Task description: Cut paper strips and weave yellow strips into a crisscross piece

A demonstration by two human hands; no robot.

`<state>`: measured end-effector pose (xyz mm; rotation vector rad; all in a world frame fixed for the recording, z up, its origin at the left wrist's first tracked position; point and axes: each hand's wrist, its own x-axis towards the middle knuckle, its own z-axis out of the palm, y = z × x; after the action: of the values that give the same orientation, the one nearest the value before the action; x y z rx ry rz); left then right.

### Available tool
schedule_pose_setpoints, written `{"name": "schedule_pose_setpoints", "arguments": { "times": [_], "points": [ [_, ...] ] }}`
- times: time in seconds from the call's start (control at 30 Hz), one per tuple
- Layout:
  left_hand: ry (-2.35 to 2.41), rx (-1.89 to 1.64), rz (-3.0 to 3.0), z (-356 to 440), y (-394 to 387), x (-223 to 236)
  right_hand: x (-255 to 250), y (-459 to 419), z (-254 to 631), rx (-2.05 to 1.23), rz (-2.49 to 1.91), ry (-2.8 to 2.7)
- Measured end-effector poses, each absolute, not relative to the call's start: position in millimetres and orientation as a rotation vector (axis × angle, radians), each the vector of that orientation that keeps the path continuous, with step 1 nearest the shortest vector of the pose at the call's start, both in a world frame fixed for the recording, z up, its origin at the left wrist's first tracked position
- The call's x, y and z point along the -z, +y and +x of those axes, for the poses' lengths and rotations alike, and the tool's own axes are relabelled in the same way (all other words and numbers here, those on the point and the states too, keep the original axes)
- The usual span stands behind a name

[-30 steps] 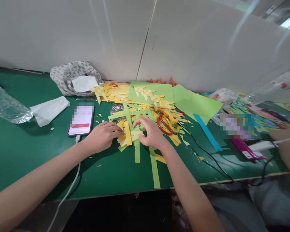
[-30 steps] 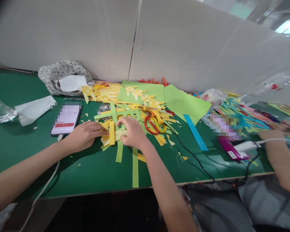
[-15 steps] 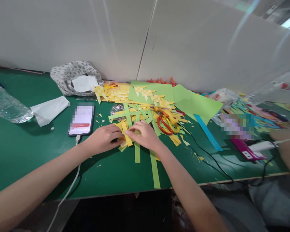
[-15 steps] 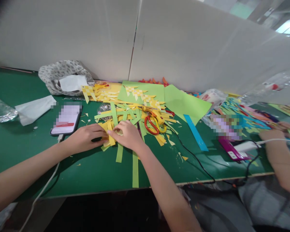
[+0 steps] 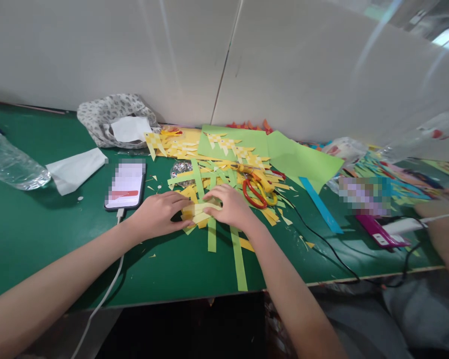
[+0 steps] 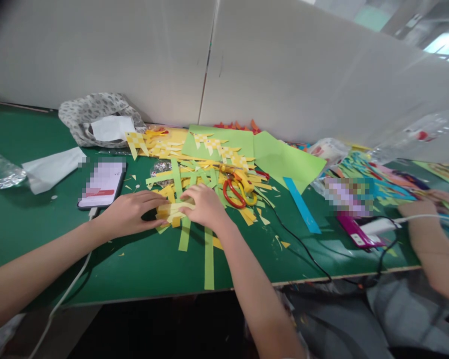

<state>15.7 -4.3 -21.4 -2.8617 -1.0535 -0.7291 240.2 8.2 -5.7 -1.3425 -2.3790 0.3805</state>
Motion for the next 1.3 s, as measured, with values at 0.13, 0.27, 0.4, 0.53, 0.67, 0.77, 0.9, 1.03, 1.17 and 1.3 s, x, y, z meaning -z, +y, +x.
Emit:
{"name": "schedule_pose_setpoints", "arguments": {
  "times": [0.13,0.27,0.4,0.53,0.67,0.77,0.9,1.03,1.17,1.3],
  "points": [
    [-1.067,0.707,-2.905,13.8,-2.7,22.4,5.9,10.6,241.2,-0.326,-1.27,-2.463],
    [-1.063,0.736,-2.963,12.2,-0.5,23.4,7.3,11.6,239.8,-0.247,-1.215,-2.518],
    [-1.003,0.762,-2.976,12.5,0.8,22.4,8.6,11.8,238.7,-0.201,-1.16,-2.53],
    [-0.915,0.765,-2.978,13.5,1.0,18.9,12.4,12.1,234.6,-0.187,-1.1,-2.527],
    [-0.911,0.743,-2.988,13.4,1.2,18.6,17.1,12.9,228.9,-0.103,-1.086,-2.48],
    [-0.894,0.756,-2.967,12.8,1.3,20.6,16.8,13.3,230.3,-0.063,-1.207,-2.349],
    [-0.866,0.738,-2.908,12.7,0.1,21.0,10.9,13.2,240.8,-0.138,-1.454,-2.199],
    [-0.833,0.693,-2.825,13.2,-1.9,18.4,6.8,12.7,246.4,-0.214,-1.547,-2.189],
    [-0.825,0.664,-2.823,13.1,-2.4,18.6,5.6,11.9,243.7,-0.265,-1.476,-2.304],
    [-0.902,0.646,-2.86,12.1,-1.8,20.3,4.7,12.1,243.5,-0.291,-1.428,-2.407]
  ]
}}
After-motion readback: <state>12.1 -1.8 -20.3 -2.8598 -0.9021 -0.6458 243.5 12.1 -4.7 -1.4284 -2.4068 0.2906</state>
